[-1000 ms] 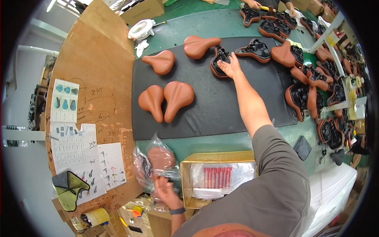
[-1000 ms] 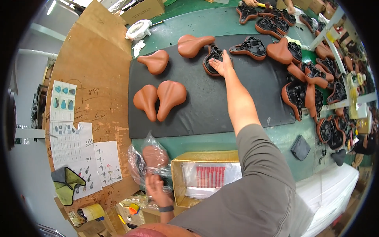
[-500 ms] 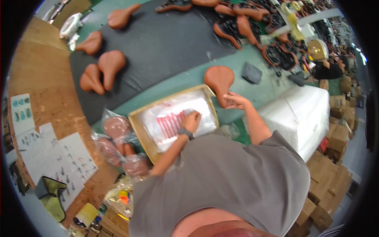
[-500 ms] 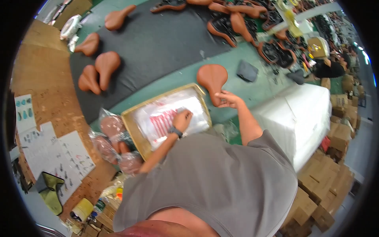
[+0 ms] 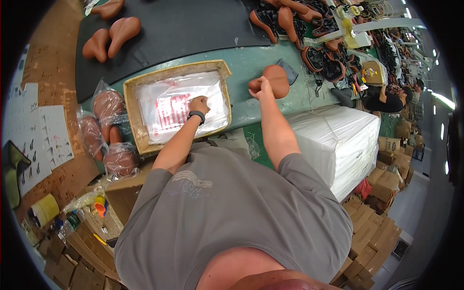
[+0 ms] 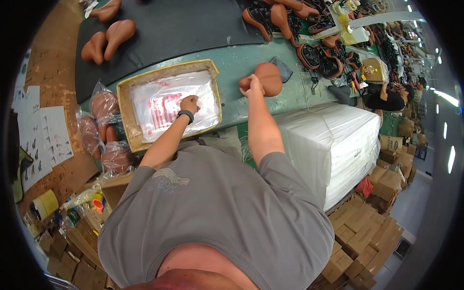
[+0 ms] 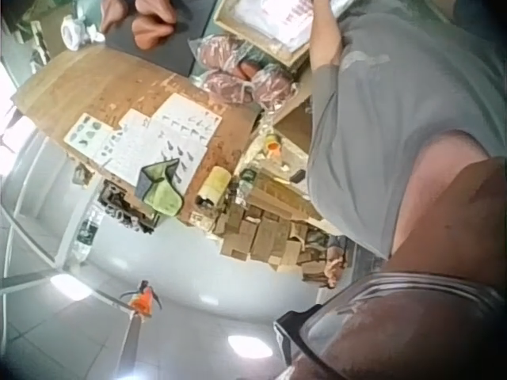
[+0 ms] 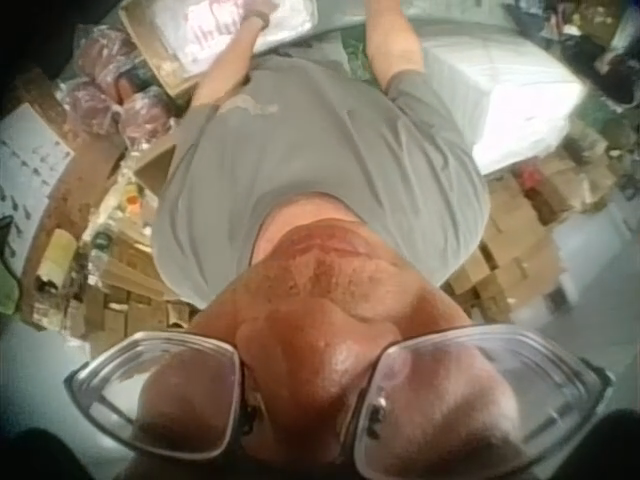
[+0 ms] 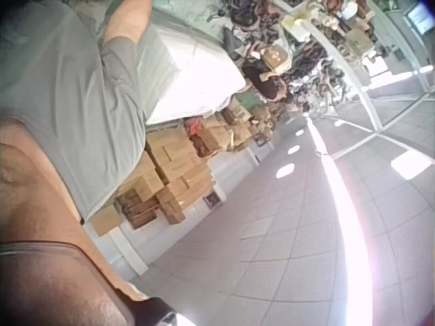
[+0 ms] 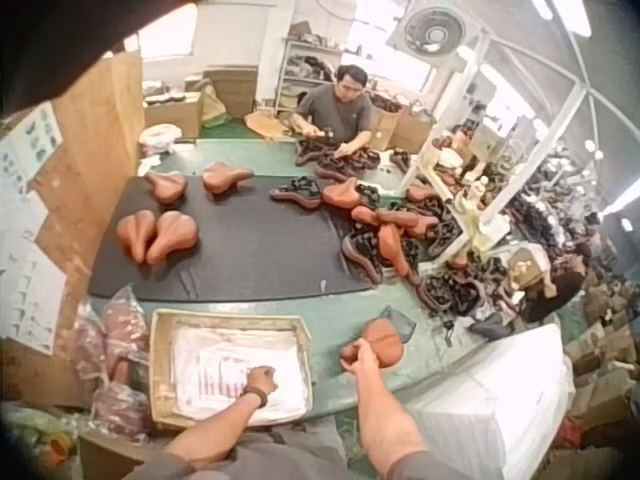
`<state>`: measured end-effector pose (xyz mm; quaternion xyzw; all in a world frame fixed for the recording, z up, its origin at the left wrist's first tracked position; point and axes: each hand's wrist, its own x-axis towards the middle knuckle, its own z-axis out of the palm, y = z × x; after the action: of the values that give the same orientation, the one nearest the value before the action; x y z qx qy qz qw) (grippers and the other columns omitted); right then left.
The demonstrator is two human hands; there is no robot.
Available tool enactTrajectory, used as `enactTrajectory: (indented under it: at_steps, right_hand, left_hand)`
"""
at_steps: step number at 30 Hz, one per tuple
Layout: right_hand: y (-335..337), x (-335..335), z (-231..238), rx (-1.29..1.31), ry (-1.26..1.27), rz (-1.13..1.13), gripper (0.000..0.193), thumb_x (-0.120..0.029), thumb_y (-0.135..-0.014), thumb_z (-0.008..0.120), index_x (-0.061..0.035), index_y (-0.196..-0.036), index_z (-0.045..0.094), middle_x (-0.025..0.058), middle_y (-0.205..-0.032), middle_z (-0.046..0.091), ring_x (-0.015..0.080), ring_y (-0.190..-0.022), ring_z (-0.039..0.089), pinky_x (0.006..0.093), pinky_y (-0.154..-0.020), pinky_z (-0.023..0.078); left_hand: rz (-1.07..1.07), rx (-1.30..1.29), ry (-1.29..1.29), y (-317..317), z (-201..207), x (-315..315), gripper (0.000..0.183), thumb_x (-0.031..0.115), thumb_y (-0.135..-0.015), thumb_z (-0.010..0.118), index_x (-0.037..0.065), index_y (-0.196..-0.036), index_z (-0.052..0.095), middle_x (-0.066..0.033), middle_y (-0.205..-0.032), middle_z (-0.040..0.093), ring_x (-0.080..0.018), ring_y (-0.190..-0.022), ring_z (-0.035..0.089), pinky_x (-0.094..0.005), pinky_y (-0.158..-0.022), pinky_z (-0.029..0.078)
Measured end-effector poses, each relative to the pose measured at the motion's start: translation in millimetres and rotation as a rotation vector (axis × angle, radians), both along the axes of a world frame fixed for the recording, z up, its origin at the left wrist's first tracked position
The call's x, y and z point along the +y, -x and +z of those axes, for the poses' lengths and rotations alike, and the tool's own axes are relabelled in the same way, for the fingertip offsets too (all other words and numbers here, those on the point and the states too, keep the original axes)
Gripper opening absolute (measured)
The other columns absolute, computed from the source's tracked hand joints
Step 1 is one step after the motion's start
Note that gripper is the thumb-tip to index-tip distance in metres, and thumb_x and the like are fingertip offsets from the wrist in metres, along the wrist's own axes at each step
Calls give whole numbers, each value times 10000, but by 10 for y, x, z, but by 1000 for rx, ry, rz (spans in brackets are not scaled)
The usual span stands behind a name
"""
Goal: The recorder is packing bicycle seats into plastic bags and then placing them into a cardboard box for shipping.
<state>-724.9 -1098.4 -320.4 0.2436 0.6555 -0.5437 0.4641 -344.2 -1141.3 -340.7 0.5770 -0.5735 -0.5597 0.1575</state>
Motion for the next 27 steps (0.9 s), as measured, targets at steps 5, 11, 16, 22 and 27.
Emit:
enactTrajectory:
  at_steps: [5, 11, 16, 22, 27]
  right_hand:
    - [-659, 695, 775, 705, -353, 304, 800, -386, -788, 962, -67, -1366, 511, 122, -952, 653, 263, -629, 626, 382, -463, 486]
    - [-832, 2105, 1621, -305, 554, 255, 428, -338, -992, 806, -39, -1234, 619, 115, -921, 686, 199, -602, 594, 313, -470, 453]
    - [-2172, 2096, 2333, -87, 740, 407, 582, -272, -999, 785, -4, -1460, 551, 203, -1288, 705, 298, -1019, 757, 405, -739, 660]
    - [-2722, 1018, 2219, 145, 702, 848, 654, -45, -907, 834, -37, -1473, 505, 146, -1201, 746, 271, -963, 789, 392, -784, 678]
    - [-2816, 557, 2273, -226, 695, 825, 617, -21, -956, 776, 6, -1508, 503, 189, -1301, 709, 314, -1002, 757, 430, -796, 655]
  left_hand:
    - [454, 307, -420, -406, 152, 83, 372, 343, -1062, 688, -9, -1093, 802, -132, -955, 806, -203, -764, 765, -353, -620, 645]
    - [146, 216, -152, -794, 359, 195, 315, 354, -1052, 763, 51, -1103, 830, -7, -974, 768, -120, -770, 659, -318, -694, 576]
    - [189, 491, -363, -847, 568, 227, 254, 245, -1078, 729, 59, -1233, 804, -21, -1033, 798, -129, -887, 738, -313, -807, 620]
    - [-181, 497, -336, -1098, 1410, 231, 281, 54, -1063, 677, 40, -1342, 705, -96, -1257, 788, -202, -1128, 778, -399, -991, 649]
    - [401, 1122, -538, -1880, 1469, 109, 213, 26, -1088, 597, 27, -1275, 699, -88, -1194, 774, -235, -1109, 764, -422, -1054, 627]
